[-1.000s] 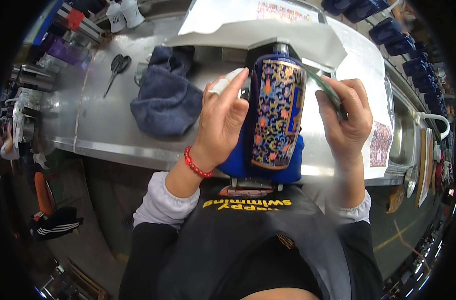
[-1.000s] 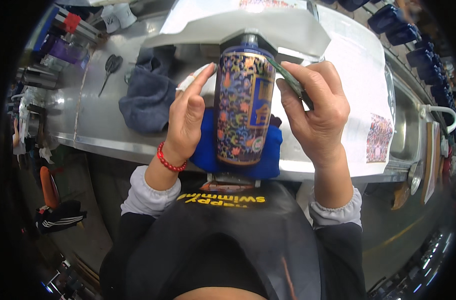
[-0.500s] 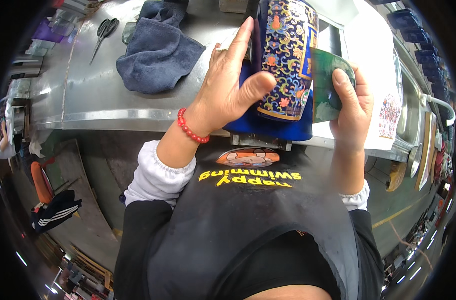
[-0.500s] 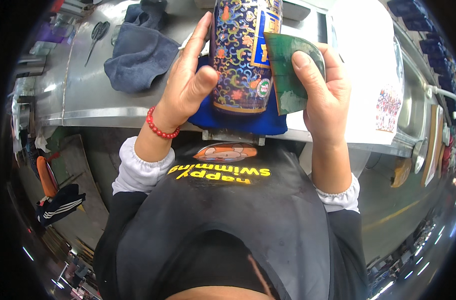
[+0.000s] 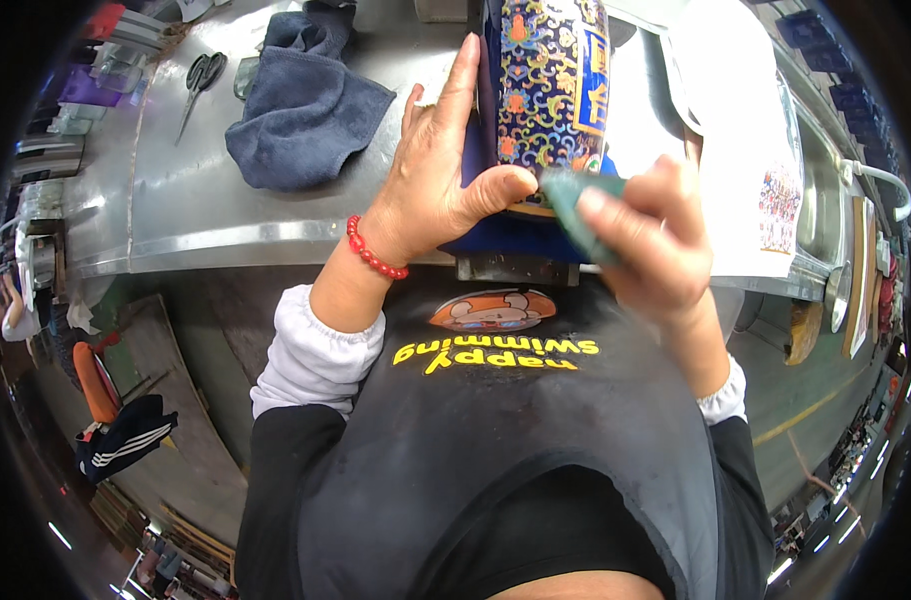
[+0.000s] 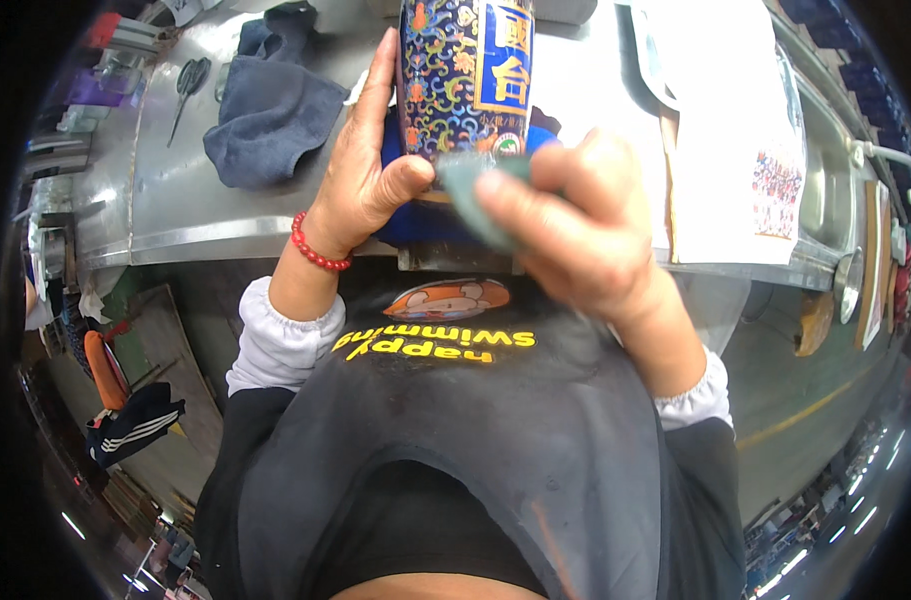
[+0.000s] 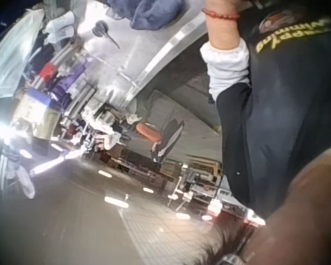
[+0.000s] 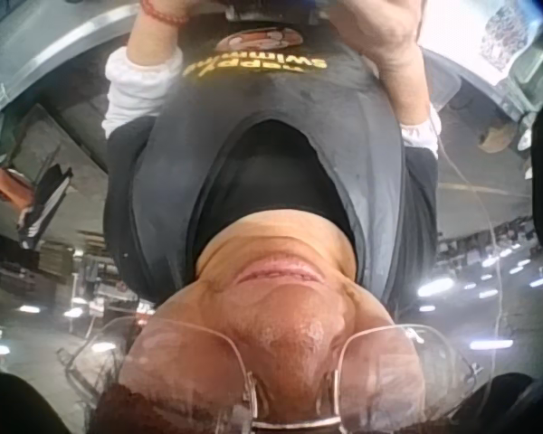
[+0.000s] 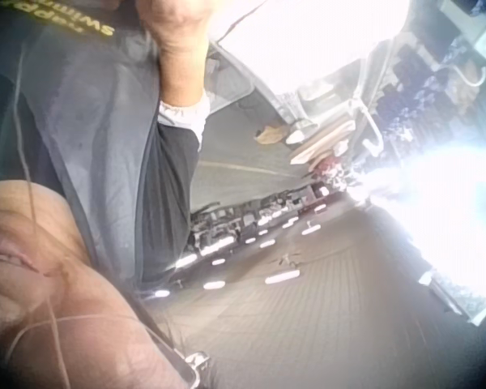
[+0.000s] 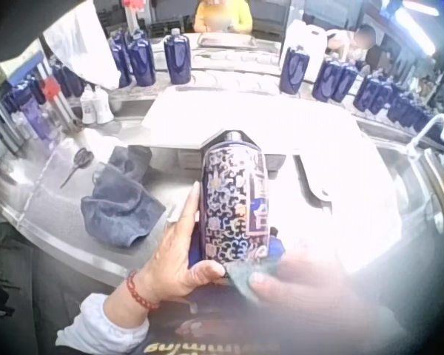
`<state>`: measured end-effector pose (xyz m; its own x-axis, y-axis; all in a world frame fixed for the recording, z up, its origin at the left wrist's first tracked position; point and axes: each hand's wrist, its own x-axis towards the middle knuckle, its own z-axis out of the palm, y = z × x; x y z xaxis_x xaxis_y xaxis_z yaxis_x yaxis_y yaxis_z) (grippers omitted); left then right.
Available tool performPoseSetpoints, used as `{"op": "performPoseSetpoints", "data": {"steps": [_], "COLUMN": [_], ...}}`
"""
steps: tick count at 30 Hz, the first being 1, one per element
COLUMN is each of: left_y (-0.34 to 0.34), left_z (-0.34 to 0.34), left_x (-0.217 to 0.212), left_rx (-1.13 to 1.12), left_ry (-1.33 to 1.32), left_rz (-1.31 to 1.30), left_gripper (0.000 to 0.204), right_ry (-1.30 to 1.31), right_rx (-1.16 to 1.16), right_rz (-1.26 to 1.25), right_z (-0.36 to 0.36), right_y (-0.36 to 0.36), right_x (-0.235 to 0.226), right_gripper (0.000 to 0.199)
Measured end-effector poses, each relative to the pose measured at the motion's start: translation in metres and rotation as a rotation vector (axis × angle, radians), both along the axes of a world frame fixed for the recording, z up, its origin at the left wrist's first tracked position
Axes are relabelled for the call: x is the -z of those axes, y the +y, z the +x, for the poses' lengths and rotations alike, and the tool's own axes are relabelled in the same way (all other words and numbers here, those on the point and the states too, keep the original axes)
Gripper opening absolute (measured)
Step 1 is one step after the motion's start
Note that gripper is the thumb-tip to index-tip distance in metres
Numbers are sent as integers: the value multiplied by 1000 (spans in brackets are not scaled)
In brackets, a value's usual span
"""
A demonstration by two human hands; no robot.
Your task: The person applies a decorative sticker to a blue bottle, smooths it with a green card, and trims the excess with a small blade. They repeat the process on another bottle, aligning and smoothing the sticker while occasionally rotating the bottle.
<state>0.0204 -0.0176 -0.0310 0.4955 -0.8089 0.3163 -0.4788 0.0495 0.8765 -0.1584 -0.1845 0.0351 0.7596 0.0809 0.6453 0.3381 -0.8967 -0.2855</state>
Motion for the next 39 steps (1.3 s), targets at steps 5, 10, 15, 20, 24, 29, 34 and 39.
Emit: {"op": "performPoseSetpoints", "data": {"steps": [5,10,15,20,24,29,34,39], "left_y": [0,9,15,30,3,-24,-5,-27], "left_z": [-2,-32,-76,-69,-59,-52,-41,-20], "left_x": [-1,-29,-29,-39,-52,-39,-46,-58], "left_rx": [-17,-209,-219,-237,-217,-244,-146,-109], "left_ry": [79,-584,-712,-569,-664,-472,-235,-594], "left_rz": [-14,-111,144,112,59,-64,-54,46], "left_gripper": [126,116,95,98,111,118,116,103], "right_ry": [49,129,177,204,189,180,216,210], "right_rx": [-46,222,225,213,229,227,224,228], "right_rz": [337,1299,1252,1211,1283,1238,1228,1248], "right_z": [-10,-6,1,1,2,2,1,0], "right_y": [6,18,17,13,15,14,9,8], "right_x": [-6,3,17,19,19,22,27,30], "right_gripper": [34,21,21,21,21,21,21,23]}}
